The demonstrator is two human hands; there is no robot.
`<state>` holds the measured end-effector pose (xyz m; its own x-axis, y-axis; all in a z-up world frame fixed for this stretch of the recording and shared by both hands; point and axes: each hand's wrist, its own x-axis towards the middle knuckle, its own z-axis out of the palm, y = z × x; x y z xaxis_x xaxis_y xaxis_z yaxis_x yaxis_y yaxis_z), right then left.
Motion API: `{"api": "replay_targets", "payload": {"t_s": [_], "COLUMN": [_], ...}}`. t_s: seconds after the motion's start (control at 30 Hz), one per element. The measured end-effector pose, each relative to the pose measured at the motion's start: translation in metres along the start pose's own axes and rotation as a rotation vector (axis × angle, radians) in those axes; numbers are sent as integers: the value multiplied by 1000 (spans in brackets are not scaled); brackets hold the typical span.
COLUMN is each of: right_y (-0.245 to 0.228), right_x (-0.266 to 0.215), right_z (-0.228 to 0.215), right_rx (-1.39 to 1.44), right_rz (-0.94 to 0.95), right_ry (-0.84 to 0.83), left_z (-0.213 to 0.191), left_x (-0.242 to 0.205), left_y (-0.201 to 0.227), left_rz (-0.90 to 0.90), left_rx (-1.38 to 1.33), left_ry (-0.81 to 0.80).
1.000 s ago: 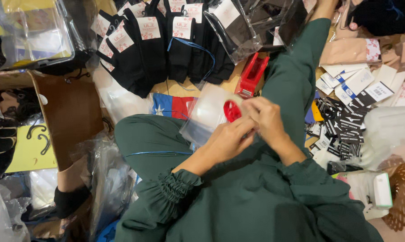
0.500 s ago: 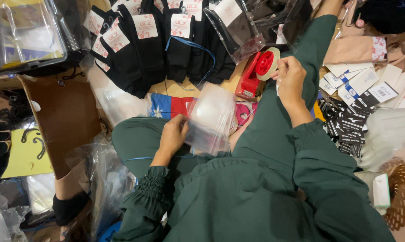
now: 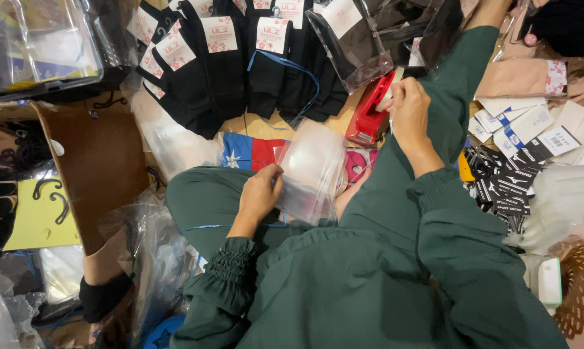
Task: The person places black socks into plastic sleeves, uses a handheld tape dispenser to seal the bags, and puts the finished packages into a large clear bag.
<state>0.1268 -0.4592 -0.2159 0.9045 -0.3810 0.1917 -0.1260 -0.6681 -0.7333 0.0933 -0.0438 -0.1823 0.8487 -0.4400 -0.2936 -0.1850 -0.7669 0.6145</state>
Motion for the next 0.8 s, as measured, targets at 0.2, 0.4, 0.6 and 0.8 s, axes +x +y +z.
{"api": "replay_targets", "payload": {"t_s": [0.2, 0.4, 0.6, 0.8], "right_y": [-11, -35, -38, -14], "right_x": [-21, -20, -30, -25], "right_z": [2, -5, -1, 18], "right_rx": [-72, -320, -221, -220], "right_rz": [6, -35, -79, -36], "right_ry": [18, 56, -10, 56], "left_z": [2, 2, 7, 6], "left_x": [0, 0, -1, -1], "left_y": [-2, -2, -5, -4], "left_rz": [17, 50, 43, 58], "left_rx": [16, 35, 52, 56], "left_ry": [2, 25, 32, 41]}}
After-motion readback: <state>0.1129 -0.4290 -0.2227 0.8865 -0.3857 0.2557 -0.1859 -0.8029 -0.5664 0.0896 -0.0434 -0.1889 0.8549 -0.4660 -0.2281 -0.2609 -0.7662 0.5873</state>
